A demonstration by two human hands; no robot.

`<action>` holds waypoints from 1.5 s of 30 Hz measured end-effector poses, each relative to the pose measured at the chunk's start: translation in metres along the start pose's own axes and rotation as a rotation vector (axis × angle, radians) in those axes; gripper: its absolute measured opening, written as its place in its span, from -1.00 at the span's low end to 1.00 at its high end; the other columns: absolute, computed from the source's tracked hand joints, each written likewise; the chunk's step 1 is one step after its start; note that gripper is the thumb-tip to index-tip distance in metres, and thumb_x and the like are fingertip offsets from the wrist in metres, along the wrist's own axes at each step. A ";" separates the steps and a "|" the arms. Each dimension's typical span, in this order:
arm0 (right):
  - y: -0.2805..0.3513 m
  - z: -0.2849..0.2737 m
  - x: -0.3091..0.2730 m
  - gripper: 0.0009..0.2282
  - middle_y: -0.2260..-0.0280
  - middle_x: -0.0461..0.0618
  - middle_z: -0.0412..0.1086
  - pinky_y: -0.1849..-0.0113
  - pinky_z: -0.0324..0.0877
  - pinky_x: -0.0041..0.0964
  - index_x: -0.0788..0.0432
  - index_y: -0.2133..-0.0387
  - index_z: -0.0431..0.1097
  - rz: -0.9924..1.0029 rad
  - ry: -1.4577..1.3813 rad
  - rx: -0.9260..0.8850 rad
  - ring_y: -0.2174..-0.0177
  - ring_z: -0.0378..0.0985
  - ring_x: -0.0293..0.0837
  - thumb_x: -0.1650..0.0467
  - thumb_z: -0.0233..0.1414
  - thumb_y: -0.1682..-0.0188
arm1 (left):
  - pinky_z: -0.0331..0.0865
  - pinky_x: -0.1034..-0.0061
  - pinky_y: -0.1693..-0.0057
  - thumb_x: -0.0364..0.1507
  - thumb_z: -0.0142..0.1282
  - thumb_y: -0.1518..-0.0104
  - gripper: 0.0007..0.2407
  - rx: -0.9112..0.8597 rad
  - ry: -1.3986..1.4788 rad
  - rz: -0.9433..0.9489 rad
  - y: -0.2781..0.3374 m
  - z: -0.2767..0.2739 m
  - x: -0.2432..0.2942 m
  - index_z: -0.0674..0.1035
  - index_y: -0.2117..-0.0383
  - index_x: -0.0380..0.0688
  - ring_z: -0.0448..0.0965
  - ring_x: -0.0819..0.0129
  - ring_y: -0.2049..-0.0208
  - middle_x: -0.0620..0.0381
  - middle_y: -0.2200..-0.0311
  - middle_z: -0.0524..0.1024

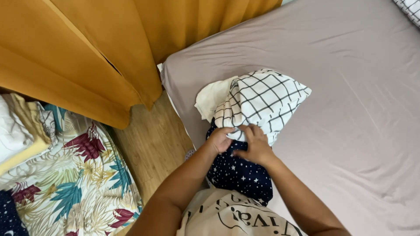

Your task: The person places a pillow on a bed and inserts it into a white pillowcase with a black grid pattern. They adjust the pillowcase by hand, tucking the edges and smoothing the fabric to fit the pillow.

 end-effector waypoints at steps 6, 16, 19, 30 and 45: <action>0.001 0.060 0.057 -0.59 0.19 0.16 0.50 0.16 0.45 0.04 0.13 -0.01 0.40 0.350 0.035 -0.318 0.18 0.56 0.19 0.44 0.19 0.18 | 0.52 0.36 0.00 -0.59 0.08 0.01 -0.74 0.293 0.168 0.146 -0.056 -0.107 0.025 0.50 0.15 -0.28 0.57 0.18 0.20 0.02 0.19 0.56; 0.020 0.044 0.035 -0.62 0.11 0.14 0.50 0.02 0.41 -0.01 0.11 -0.03 0.41 0.262 -0.123 -0.376 0.06 0.51 0.14 0.40 0.14 0.11 | 0.55 0.15 -0.02 -0.60 0.05 -0.06 -0.56 0.359 0.036 0.113 -0.011 -0.116 0.078 0.29 -0.12 -0.23 0.53 0.04 0.10 -0.13 0.07 0.43; 0.024 0.038 0.024 -0.23 -0.08 0.26 0.30 -0.08 0.21 0.17 0.15 -0.17 0.23 0.402 0.145 -0.647 -0.13 0.23 0.29 -0.02 0.36 0.15 | 0.52 0.10 -0.04 -0.62 0.07 -0.09 -0.46 0.380 -0.377 0.060 0.003 -0.137 0.047 0.19 -0.24 -0.03 0.47 0.05 0.00 -0.11 -0.08 0.32; 0.012 -0.009 0.144 -0.77 0.19 0.19 0.51 0.15 0.46 -0.01 0.18 0.24 0.53 0.551 -0.082 0.173 0.19 0.56 0.20 0.46 0.25 0.19 | 0.37 0.19 0.01 -0.56 0.06 -0.21 -0.30 0.217 -0.633 -0.128 0.021 0.014 0.081 0.07 -0.43 0.48 0.40 0.06 -0.03 -0.19 -0.29 0.30; 0.011 -0.202 0.160 -0.62 0.17 -0.07 0.52 0.16 0.47 -0.39 0.19 0.12 0.43 0.225 -1.321 0.693 0.20 0.56 -0.24 0.73 -0.01 0.19 | 0.04 0.14 -0.43 -0.41 0.36 0.00 -0.05 0.050 -1.120 0.760 0.055 0.182 0.289 -0.16 -0.44 0.34 -0.13 0.00 -0.46 -0.13 -0.47 -0.19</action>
Point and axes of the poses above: each hand's wrist, its own y-axis away from the middle knuckle, its own z-axis out of the palm, x = y × z, the point moved 8 cm from there along -y, towards the middle knuckle
